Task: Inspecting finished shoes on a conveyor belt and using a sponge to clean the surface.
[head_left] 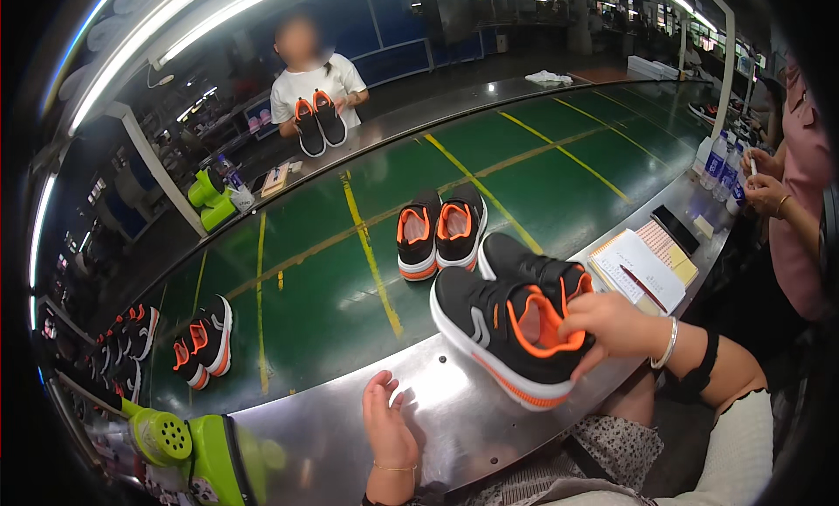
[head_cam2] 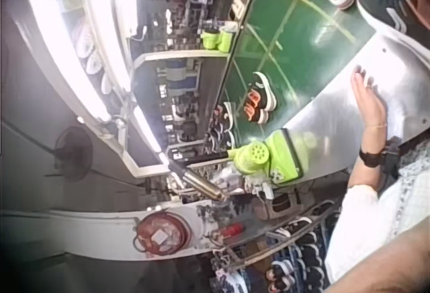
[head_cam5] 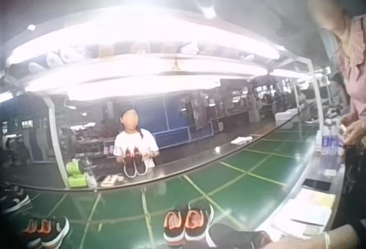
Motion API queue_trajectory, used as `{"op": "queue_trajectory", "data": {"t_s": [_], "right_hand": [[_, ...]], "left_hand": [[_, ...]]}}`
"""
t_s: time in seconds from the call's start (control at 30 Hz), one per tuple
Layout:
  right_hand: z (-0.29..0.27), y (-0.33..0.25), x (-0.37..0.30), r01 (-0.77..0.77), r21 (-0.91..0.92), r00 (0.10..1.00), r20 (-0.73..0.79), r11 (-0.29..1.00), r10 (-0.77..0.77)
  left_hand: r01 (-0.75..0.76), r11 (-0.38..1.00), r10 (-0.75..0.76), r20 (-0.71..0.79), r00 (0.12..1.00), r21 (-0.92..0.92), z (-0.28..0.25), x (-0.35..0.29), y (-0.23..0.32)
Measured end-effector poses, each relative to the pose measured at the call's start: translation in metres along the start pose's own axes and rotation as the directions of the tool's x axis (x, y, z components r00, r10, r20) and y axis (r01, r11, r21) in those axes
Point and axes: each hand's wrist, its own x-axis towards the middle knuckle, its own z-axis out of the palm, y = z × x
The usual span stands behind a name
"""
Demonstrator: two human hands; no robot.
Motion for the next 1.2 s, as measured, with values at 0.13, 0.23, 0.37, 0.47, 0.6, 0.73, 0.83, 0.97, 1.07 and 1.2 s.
{"op": "queue_trajectory", "data": {"t_s": [0.13, 0.23, 0.37, 0.47, 0.6, 0.73, 0.83, 0.97, 1.07, 1.2], "right_hand": [[-0.048, 0.111, 0.021, -0.344, -0.358, 0.862, -0.487, 0.868, 0.14], [-0.043, 0.125, 0.032, -0.271, -0.543, 0.949, -0.287, 0.795, 0.128], [0.037, 0.087, 0.061, -0.072, -0.374, 0.995, 0.034, 0.925, 0.091], [0.066, 0.073, 0.085, -0.115, -0.275, 0.993, 0.008, 0.954, 0.121], [0.08, 0.068, 0.141, -0.217, -0.24, 0.962, -0.218, 0.946, 0.165], [0.095, 0.073, 0.204, -0.345, -0.331, 0.935, -0.2, 0.878, 0.292], [0.1, 0.074, 0.244, -0.468, -0.313, 0.863, 0.039, 0.827, 0.503], [0.111, 0.077, 0.255, -0.574, -0.161, 0.805, 0.069, 0.803, 0.589], [0.116, 0.07, 0.249, -0.611, -0.167, 0.785, 0.001, 0.774, 0.62], [0.102, 0.059, 0.218, -0.414, -0.266, 0.902, 0.013, 0.871, 0.432]], "left_hand": [[-0.02, 0.999, 0.022, 0.036, 0.999, -0.03, 0.003, 0.009, 0.005], [-0.022, 0.999, 0.022, 0.027, 0.999, -0.033, -0.004, 0.017, 0.001], [0.039, 0.997, -0.038, 0.011, 0.999, -0.059, -0.021, 0.025, -0.012], [0.068, 0.994, -0.063, 0.066, 0.996, -0.084, -0.016, 0.025, -0.007], [0.122, 0.99, -0.113, 0.118, 0.987, -0.069, -0.023, 0.016, 0.009], [0.021, 0.999, -0.028, 0.181, 0.983, 0.04, -0.032, 0.012, 0.009], [0.042, 0.999, -0.044, 0.173, 0.984, 0.014, -0.035, 0.009, 0.014], [0.132, 0.974, -0.1, 0.175, 0.98, -0.185, -0.035, 0.008, 0.023], [0.132, 0.967, -0.093, 0.183, 0.979, -0.216, -0.042, 0.012, 0.02], [0.137, 0.972, -0.103, 0.178, 0.979, -0.193, -0.046, 0.016, 0.02]]}}
